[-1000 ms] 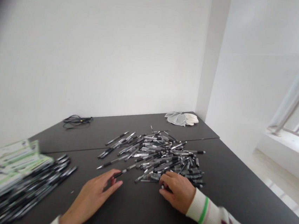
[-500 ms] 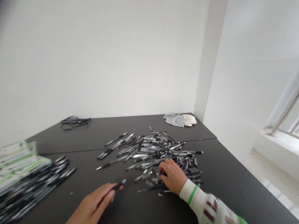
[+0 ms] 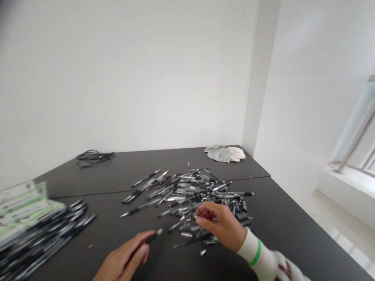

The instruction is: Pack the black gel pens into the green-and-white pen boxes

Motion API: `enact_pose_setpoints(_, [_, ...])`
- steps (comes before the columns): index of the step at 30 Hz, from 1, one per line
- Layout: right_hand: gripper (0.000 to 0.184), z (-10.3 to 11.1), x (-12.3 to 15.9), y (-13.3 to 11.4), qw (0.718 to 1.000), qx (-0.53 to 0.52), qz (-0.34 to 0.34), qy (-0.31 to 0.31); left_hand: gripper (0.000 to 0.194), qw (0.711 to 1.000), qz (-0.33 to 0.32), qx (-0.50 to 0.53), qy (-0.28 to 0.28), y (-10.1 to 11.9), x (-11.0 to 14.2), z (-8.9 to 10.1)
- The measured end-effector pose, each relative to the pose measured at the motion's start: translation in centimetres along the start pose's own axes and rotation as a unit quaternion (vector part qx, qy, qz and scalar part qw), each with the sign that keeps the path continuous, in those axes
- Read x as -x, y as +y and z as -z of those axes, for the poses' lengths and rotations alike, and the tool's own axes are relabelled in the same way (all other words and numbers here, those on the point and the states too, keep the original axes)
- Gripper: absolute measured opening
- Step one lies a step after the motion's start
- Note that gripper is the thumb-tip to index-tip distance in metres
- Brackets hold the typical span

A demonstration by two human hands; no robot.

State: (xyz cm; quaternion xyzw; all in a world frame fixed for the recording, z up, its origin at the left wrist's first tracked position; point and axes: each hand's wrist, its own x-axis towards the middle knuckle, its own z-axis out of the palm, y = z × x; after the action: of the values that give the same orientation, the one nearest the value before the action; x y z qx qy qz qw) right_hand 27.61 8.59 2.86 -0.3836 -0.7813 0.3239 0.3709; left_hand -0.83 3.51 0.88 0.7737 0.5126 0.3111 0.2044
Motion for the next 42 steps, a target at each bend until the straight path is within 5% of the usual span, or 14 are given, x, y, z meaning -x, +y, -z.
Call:
enact_pose_setpoints(6, [0.016,-1.9,1.8,-4.1,0.992,-0.121,0.039,-0.011,0.032,0.997,-0.028,0.066,0.039,3.8,0.2,-0.8])
enact_pose_setpoints(13, [0.017,-3.1,2.2,-5.0,0.992,-0.118,0.033,-0.019,0.018,0.990,-0.043,0.115,0.064,5.8,0.3,-1.6])
enact_pose_setpoints(24, [0.019,-3.3,2.4,-4.7,0.986,-0.164,-0.002,-0.031,0.018,0.991,-0.058,0.101,0.060,5.9,0.3,-2.0])
enact_pose_setpoints(31, [0.019,-3.7,2.4,-4.8,0.942,-0.331,-0.037,-0.044,0.021,0.992,-0.041,0.102,0.061,6.2,0.5,-1.2])
enact_pose_setpoints(37, [0.019,-3.5,2.3,-5.1,0.911,-0.410,-0.035,-0.019,0.025,0.985,-0.154,0.068,0.035,5.4,0.7,-0.9])
enact_pose_setpoints(42, [0.017,-3.2,2.7,-5.4,0.931,-0.363,-0.029,-0.004,0.018,0.974,-0.213,-0.021,0.069,5.0,0.2,-1.5])
